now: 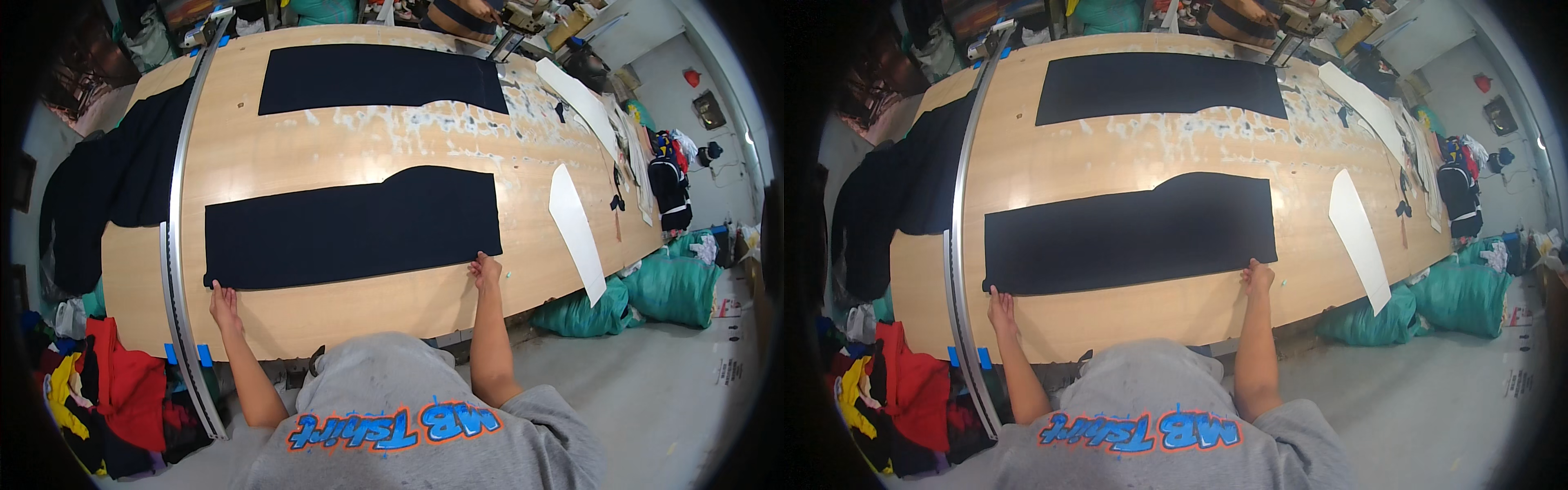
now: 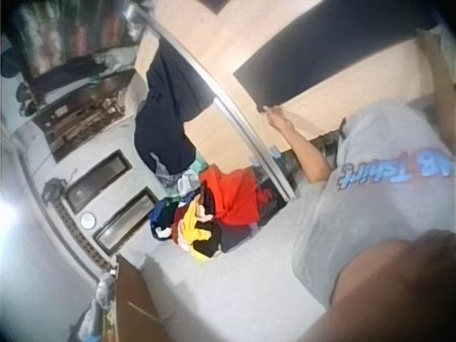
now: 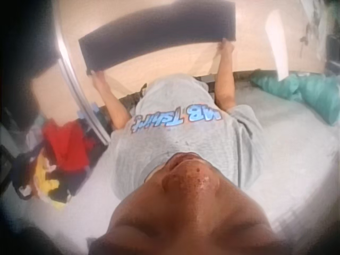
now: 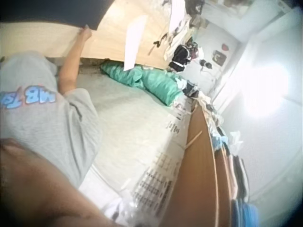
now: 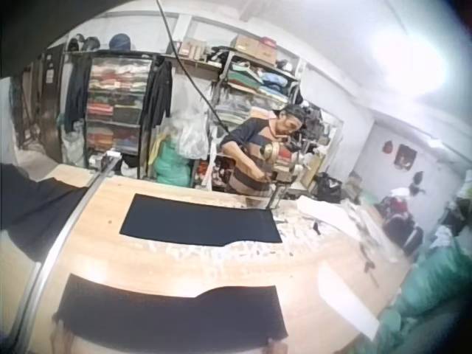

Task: The person aligns a white paper pattern on a black fabric piece on a large work table, then uses scissors to cut the fabric along the pattern's edge. The person also handles a white strip of material and folds the cut fabric pieces.

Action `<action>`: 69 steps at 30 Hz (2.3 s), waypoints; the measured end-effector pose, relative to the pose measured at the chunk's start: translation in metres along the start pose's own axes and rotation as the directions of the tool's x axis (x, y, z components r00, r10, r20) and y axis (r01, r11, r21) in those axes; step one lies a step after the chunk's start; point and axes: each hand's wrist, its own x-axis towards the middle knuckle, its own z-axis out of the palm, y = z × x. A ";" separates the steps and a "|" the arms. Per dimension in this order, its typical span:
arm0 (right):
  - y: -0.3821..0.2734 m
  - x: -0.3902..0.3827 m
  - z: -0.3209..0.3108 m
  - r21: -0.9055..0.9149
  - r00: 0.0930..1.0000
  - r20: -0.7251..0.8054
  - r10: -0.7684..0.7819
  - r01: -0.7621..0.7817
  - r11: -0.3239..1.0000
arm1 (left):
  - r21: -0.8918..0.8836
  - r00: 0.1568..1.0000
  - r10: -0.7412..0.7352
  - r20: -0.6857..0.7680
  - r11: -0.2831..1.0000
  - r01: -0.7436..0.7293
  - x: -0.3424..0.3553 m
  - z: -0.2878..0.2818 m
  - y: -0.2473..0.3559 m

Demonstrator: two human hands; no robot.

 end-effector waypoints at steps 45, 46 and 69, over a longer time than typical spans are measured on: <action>-0.045 0.022 -0.009 -0.055 0.916 0.299 -0.267 0.296 0.954 | 0.376 0.972 0.234 0.033 0.898 -0.229 0.029 0.032 0.078; -0.066 0.016 0.001 -0.036 0.895 0.316 -0.314 0.342 0.939 | 0.383 0.971 0.230 0.065 0.893 -0.237 0.028 0.044 0.092; -0.136 -0.053 0.018 0.207 0.822 0.223 -0.524 0.485 0.850 | -0.027 0.941 0.266 0.211 0.963 -0.267 0.019 0.047 0.134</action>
